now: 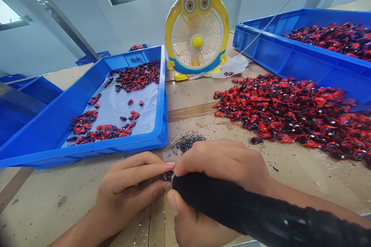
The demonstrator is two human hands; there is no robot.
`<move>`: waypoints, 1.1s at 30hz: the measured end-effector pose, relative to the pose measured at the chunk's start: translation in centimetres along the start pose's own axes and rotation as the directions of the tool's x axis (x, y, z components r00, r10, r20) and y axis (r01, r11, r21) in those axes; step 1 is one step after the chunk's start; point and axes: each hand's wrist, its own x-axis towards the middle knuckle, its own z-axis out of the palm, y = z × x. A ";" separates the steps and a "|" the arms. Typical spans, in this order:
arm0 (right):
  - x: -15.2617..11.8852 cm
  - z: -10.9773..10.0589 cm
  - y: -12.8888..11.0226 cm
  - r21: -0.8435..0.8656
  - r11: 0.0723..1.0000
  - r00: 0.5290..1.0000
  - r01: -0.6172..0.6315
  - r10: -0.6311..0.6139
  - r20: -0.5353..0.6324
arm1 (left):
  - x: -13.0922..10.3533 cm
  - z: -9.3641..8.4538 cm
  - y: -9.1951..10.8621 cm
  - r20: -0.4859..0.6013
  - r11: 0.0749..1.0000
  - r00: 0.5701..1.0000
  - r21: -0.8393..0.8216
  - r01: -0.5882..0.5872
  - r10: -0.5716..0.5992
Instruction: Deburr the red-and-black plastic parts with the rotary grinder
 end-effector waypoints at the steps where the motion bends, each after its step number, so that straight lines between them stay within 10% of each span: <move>1: -0.1 0.2 0.0 0.000 1.000 1.000 -0.016 0.016 -0.015 | 0.0 0.0 -0.1 0.002 1.000 1.000 -0.003 0.001 -0.001; 33: -1.2 0.3 0.1 -0.042 0.981 0.980 -0.190 0.187 -0.070 | -0.4 0.1 -0.1 0.052 0.996 0.998 -0.075 0.049 -0.045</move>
